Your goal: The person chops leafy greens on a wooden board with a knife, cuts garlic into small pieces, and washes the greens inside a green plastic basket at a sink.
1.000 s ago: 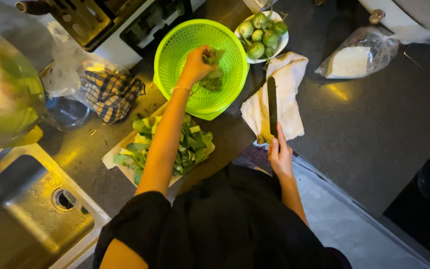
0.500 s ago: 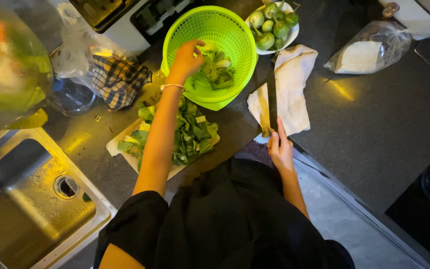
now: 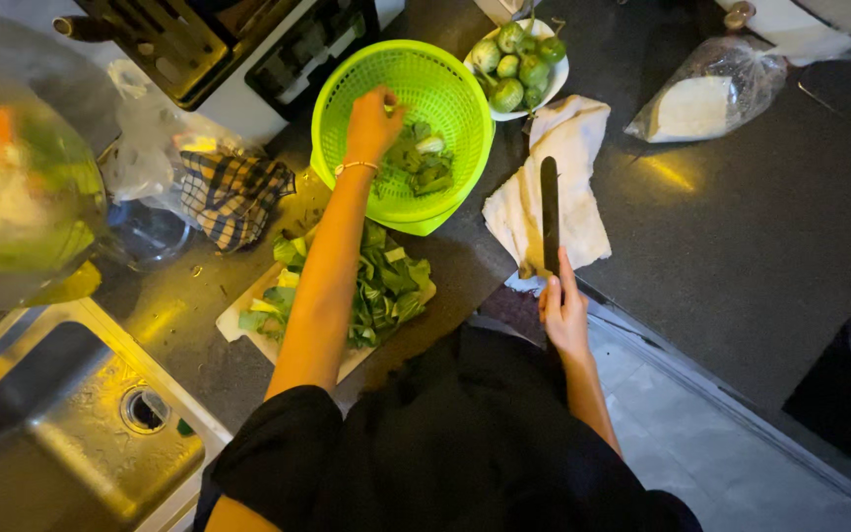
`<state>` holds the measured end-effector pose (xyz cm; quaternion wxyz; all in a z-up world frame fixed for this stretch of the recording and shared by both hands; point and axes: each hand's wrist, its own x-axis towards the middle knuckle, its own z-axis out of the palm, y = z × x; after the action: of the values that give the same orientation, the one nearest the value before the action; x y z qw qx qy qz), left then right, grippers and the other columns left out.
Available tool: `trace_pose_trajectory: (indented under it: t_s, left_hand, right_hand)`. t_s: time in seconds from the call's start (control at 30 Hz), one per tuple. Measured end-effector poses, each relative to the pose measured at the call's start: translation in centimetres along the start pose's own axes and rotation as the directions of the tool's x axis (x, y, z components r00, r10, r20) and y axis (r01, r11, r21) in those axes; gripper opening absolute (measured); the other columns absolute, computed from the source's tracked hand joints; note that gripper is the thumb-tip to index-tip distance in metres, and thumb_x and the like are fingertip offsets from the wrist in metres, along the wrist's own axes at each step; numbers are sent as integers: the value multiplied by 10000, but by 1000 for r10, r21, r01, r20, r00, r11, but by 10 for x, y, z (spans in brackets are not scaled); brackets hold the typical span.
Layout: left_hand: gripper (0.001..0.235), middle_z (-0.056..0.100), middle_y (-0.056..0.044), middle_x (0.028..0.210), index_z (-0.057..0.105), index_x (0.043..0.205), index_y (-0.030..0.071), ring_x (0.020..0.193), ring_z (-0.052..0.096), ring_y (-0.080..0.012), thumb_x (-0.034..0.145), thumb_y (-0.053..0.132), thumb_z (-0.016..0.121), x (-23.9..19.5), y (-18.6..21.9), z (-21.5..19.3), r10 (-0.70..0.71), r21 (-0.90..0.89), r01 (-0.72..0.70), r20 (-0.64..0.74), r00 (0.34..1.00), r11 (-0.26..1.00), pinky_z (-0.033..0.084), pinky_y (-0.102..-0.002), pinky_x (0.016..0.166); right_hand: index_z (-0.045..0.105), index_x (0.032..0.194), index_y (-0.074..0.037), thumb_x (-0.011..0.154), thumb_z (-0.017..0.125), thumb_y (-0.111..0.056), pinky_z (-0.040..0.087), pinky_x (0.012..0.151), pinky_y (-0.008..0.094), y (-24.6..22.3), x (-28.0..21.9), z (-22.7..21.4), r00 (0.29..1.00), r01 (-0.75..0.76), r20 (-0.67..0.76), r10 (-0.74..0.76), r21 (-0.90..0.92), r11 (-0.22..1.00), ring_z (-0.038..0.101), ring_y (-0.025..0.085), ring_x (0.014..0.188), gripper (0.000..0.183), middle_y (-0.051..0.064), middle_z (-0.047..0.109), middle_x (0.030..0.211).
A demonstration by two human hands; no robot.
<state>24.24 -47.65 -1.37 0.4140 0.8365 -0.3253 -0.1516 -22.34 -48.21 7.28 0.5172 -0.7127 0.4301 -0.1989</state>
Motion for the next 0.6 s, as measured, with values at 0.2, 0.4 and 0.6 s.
trace_pose_trajectory:
  t_s: [0.2,0.4,0.6]
  left_hand:
    - [126,715,-177,1164,694,719,126,1052,650,-402,622,110,773,-25,7,21,659,106,-667,102,745,737,539,-457,842]
    - [65,728,-90,856,691,766,173,866,691,-346,769,115,719,-28,20,36,417,213,-467,241,876,858,523,-500,768]
    - [431,706,-144,827,694,1267,104,770,687,-331,837,113,715,-34,52,-3,296,-113,-290,38,954,950,543,-430,707]
  right_hand:
    - [343,1626,-152,1101,446,-153,435,479,261,-2,4,6,1000,26,12,-26,18,999,465,69,503,535,6,515,614]
    - [375,1612,-161,1088,483,-157,443,486,265,-5,1,11,999,-18,38,19,-30,999,489,74,512,535,6,527,621]
    - [366,1616,-159,1100,466,-138,461,495,261,3,-1,6,999,45,20,-45,12,999,493,71,523,526,0,523,639]
